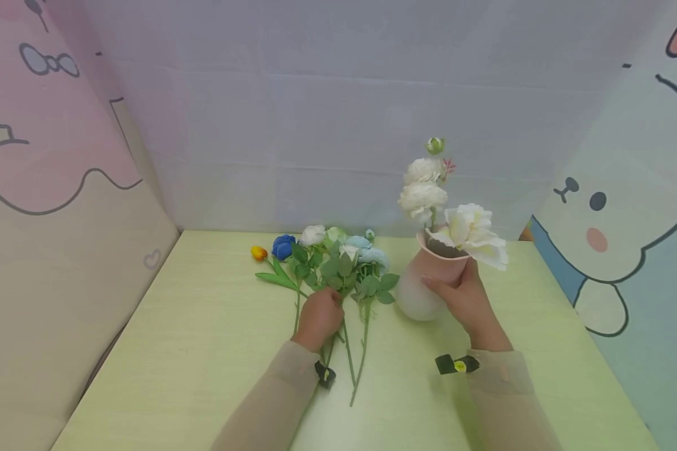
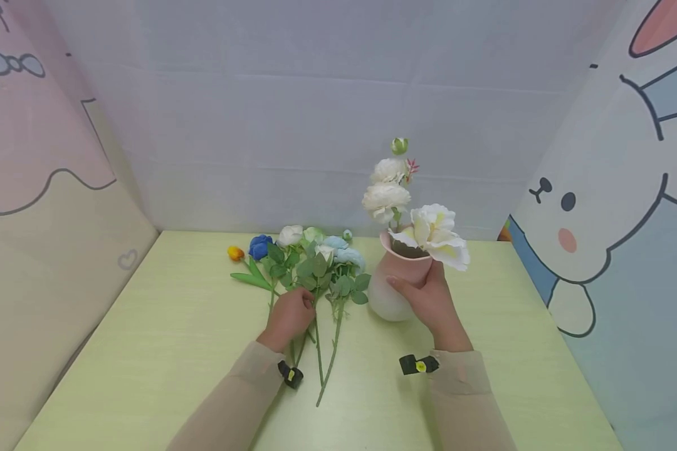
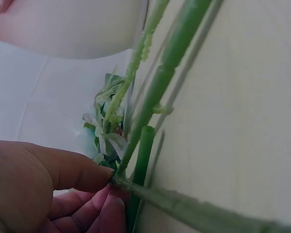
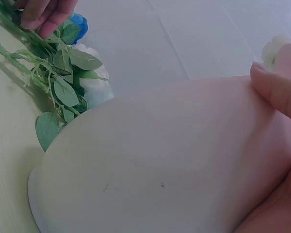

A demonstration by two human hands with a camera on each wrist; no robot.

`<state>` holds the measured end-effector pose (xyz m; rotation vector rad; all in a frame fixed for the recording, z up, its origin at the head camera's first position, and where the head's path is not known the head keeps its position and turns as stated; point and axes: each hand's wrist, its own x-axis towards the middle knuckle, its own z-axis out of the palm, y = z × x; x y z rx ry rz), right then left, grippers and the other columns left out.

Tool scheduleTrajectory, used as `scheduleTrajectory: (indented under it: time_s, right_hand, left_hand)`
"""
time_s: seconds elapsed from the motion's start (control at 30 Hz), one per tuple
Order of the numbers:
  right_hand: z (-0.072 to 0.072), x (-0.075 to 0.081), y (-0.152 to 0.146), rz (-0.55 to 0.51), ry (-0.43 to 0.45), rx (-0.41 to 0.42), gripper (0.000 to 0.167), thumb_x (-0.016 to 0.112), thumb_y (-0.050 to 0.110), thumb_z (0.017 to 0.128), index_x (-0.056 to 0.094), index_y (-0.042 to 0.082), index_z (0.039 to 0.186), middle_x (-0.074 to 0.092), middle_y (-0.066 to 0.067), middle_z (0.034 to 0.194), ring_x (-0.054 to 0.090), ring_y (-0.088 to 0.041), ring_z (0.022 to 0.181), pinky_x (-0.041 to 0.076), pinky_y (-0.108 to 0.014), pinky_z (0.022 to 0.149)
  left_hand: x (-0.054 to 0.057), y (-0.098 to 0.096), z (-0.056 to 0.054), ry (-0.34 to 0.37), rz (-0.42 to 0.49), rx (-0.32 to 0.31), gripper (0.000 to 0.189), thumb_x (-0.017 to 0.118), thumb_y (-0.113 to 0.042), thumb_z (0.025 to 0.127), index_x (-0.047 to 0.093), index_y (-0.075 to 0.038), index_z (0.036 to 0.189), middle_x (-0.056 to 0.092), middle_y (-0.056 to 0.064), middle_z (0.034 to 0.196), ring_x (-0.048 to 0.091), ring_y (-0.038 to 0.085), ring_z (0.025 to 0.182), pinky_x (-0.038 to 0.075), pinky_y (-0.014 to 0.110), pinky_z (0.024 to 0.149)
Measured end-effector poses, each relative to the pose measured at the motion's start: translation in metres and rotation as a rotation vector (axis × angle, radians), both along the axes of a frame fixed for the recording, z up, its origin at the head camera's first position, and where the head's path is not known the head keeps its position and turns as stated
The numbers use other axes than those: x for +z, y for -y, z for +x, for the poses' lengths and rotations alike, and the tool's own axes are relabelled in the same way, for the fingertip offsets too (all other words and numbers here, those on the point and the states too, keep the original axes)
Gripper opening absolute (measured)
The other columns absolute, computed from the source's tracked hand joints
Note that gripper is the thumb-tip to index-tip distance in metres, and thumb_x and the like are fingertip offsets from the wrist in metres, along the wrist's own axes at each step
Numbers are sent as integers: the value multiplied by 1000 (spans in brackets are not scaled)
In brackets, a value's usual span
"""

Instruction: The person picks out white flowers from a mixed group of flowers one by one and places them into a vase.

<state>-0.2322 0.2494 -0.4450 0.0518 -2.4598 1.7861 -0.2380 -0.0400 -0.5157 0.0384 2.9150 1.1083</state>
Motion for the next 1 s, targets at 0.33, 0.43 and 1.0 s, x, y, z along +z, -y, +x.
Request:
scheduleTrajectory:
  time_s: [0.33,0.43,1.0]
  right_hand:
    - [0,0,0,14,10,-11,95,81,25,90,18,4,157,37,-18,154,40,-31,140,31,-49,116]
    - [0,0,0,14,17,-13,95,81,26,90,18,4,157,37,-18,154,39,-30,140,31,-49,116]
    - [0,1,0,28,10,-13,95,81,25,91,17,3,157,36,-19,154,39,-31,140,31,-50,117]
  left_hand:
    - [2,10,-5,90,126,17,30,63,-6,88,70,-2,117,71,11,105,62,24,80,54,42,72]
    - [3,13,-7,125,182,14,29,65,-7,89,71,-2,118,71,11,104,62,23,81,54,40,72]
    - [7,24,-8,207,349,22,25,66,-10,95,69,-2,118,68,12,112,63,26,93,54,39,76]
